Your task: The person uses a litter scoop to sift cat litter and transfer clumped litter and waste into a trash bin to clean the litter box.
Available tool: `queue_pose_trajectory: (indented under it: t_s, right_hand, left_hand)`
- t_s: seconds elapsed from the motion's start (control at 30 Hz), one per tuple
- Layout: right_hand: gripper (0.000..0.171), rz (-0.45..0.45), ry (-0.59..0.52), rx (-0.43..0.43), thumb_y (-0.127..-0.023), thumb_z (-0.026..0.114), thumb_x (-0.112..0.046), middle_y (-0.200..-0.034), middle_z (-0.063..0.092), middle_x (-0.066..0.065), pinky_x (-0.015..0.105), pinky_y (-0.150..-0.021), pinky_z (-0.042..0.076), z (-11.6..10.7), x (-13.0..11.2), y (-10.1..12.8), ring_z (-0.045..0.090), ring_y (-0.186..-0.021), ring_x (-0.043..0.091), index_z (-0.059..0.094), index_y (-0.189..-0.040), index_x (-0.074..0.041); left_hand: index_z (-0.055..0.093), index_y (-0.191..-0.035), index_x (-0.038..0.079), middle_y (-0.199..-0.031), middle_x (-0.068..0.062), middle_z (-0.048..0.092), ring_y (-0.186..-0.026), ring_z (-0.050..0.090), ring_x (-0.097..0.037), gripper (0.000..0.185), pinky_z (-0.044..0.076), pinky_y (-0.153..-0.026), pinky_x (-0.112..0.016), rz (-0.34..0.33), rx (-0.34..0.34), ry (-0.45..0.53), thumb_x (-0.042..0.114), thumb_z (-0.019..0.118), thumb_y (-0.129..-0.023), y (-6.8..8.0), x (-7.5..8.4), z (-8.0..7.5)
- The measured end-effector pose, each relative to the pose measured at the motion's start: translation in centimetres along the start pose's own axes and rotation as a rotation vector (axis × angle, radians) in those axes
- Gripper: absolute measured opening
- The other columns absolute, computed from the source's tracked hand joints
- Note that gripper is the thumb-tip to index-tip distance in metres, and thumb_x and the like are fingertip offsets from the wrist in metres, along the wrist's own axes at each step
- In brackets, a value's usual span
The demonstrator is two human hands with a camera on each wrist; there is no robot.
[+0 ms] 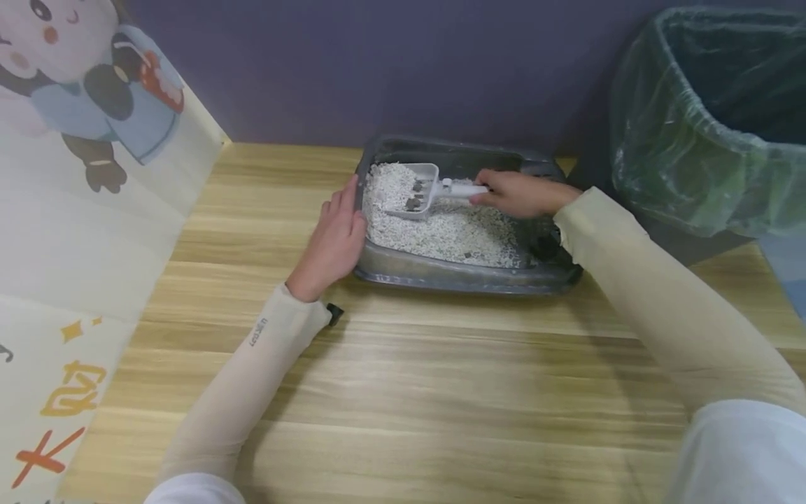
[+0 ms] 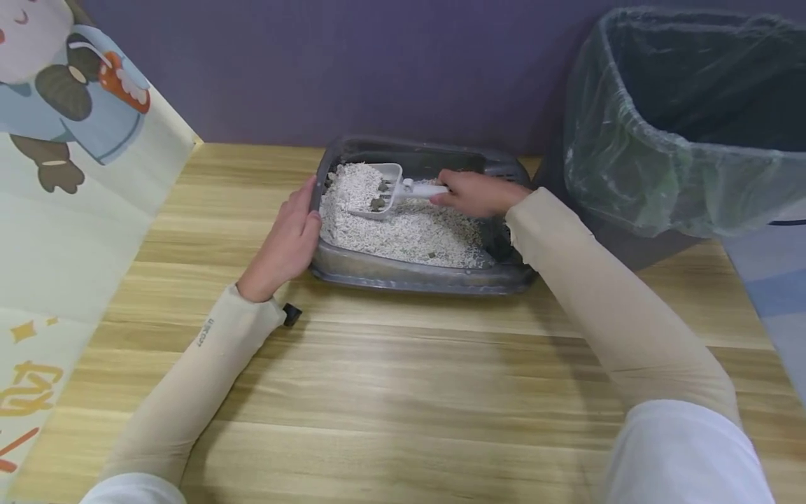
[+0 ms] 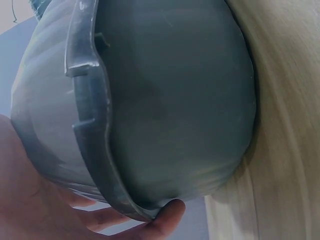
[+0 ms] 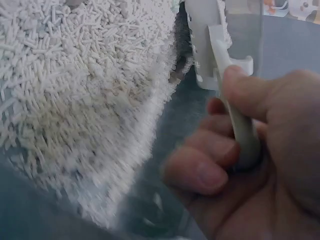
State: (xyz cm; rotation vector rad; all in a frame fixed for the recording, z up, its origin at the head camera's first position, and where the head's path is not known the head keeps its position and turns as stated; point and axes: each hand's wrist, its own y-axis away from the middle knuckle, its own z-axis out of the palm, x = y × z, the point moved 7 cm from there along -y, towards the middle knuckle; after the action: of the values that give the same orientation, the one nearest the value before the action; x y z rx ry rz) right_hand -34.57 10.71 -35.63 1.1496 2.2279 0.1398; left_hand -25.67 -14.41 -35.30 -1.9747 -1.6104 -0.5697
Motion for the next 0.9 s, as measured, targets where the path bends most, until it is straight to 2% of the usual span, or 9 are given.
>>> queue_pose_trajectory:
  t_s: [0.17, 0.27, 0.43, 0.6, 0.8, 0.9]
  right_hand:
    - [0.052, 0.001, 0.055, 0.070, -0.100, 0.032, -0.047, -0.082, 0.049, 0.012, 0.037, -0.059, 0.037, -0.5, -0.4, 2.7, 0.042, -0.061, 0.021, 0.042, -0.126, -0.004]
    - [0.046, -0.027, 0.083, 0.150, -0.101, 0.033, -0.041, -0.079, 0.049, 0.011, 0.037, -0.058, 0.037, -0.6, -1.2, 4.5, 0.043, -0.060, 0.021, 0.043, -0.122, 0.000]
    - [0.035, -0.062, 0.079, 0.266, -0.101, 0.037, -0.035, -0.073, 0.046, 0.009, 0.034, -0.051, 0.035, -0.1, -2.0, 6.7, 0.038, -0.053, 0.019, 0.042, -0.114, -0.002]
    - [0.036, -0.083, 0.038, 0.375, -0.102, 0.035, -0.033, -0.075, 0.047, 0.009, 0.033, -0.045, 0.034, 1.0, -1.9, 7.6, 0.038, -0.051, 0.019, 0.041, -0.118, -0.002]
    - [0.030, -0.133, 0.013, 0.536, -0.102, 0.039, -0.026, -0.078, 0.048, 0.008, 0.033, -0.048, 0.035, 1.7, -1.8, 8.2, 0.039, -0.054, 0.019, 0.041, -0.115, 0.001]
    - [0.029, -0.138, -0.014, 0.567, -0.102, 0.038, -0.026, -0.077, 0.046, 0.008, 0.033, -0.049, 0.034, 1.9, -1.8, 8.3, 0.038, -0.054, 0.019, 0.041, -0.113, 0.000]
  left_hand:
    - [0.005, -0.153, 0.012, -0.151, -0.017, 0.024, -0.134, 0.025, -0.033, 0.058, 0.024, -0.109, -0.047, -0.004, 0.000, 0.012, 0.028, 0.026, -0.101, 0.1, 0.0, 0.1]
    - [0.005, -0.153, 0.013, -0.151, -0.016, 0.023, -0.135, 0.024, -0.032, 0.058, 0.023, -0.109, -0.047, -0.003, 0.002, 0.016, 0.030, 0.025, -0.101, 0.1, 0.0, 0.1]
    - [0.005, -0.153, 0.014, -0.152, -0.016, 0.022, -0.135, 0.023, -0.032, 0.058, 0.022, -0.110, -0.047, 0.006, 0.008, 0.017, 0.029, 0.025, -0.101, 0.2, -0.1, 0.0]
    - [0.006, -0.153, 0.013, -0.151, -0.017, 0.023, -0.135, 0.024, -0.033, 0.058, 0.023, -0.109, -0.048, 0.000, 0.013, 0.014, 0.030, 0.025, -0.101, 0.4, -0.2, 0.0]
    - [0.010, -0.153, 0.011, -0.149, -0.019, 0.026, -0.130, 0.029, -0.035, 0.057, 0.028, -0.105, -0.050, -0.005, 0.030, 0.003, 0.027, 0.026, -0.100, 0.5, 0.0, -0.1]
    - [0.011, -0.153, 0.010, -0.149, -0.019, 0.027, -0.128, 0.030, -0.035, 0.057, 0.030, -0.104, -0.051, -0.012, 0.038, 0.001, 0.026, 0.026, -0.100, 0.4, 0.1, 0.0]
